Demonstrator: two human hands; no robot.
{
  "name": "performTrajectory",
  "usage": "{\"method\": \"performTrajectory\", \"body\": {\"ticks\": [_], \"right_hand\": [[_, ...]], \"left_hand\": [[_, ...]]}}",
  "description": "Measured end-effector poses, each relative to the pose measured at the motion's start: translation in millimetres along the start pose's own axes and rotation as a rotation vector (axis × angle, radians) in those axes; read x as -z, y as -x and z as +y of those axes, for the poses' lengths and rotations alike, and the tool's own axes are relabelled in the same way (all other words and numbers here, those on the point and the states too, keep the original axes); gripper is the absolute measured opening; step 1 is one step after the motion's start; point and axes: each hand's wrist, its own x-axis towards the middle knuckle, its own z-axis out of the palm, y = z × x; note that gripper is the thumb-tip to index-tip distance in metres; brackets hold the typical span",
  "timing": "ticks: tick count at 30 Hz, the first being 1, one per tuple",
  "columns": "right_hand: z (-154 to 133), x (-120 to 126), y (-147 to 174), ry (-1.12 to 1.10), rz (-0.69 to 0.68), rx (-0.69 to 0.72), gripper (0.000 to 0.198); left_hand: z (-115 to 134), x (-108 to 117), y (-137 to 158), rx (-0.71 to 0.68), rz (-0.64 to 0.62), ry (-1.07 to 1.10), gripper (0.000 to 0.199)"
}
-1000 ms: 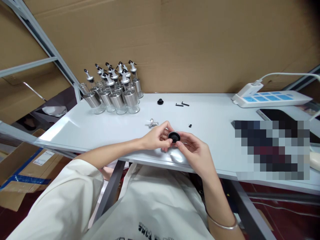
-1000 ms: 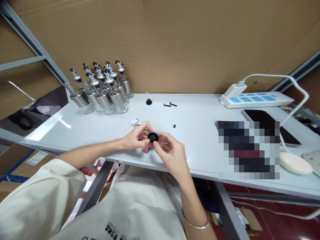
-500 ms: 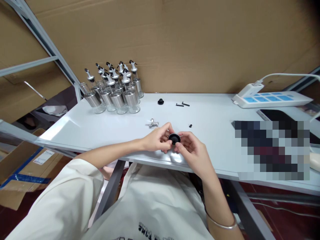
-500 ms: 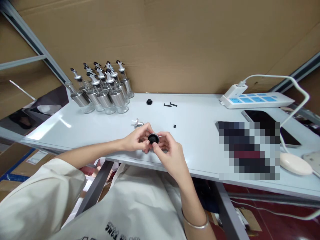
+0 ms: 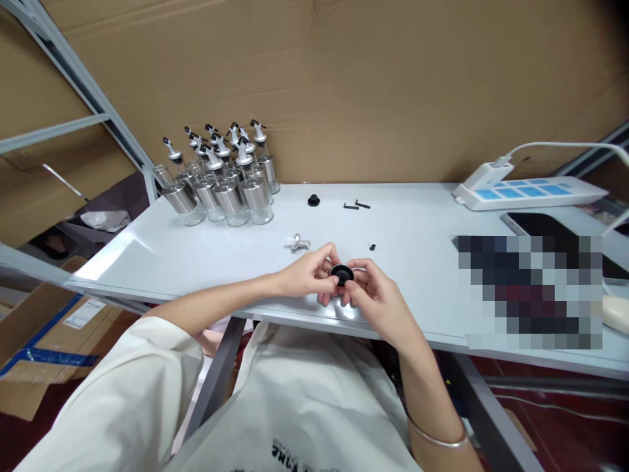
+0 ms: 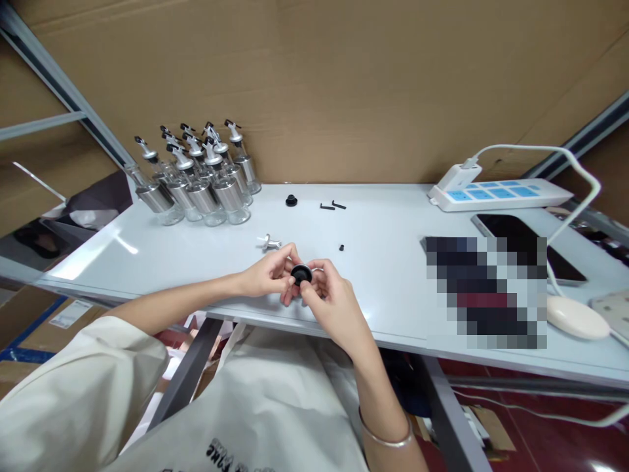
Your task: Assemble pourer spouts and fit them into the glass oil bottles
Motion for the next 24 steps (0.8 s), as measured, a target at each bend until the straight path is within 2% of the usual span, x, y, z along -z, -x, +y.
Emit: {"method": "performTrajectory", "body": {"ticks": [9,24], "right_hand": [[4.3,1.0,1.4,-0.076,-0.02,0.02,0.023],[3.0,0.7,2.3,-0.01,-0.03,-0.003,0.016]], "left_hand": [[-1.4,4.5,-1.8,0.021,-0.02,0.035,0.051],[0.5,6.3,-2.0,0.071,-0.06,0.067,0.053]]}}
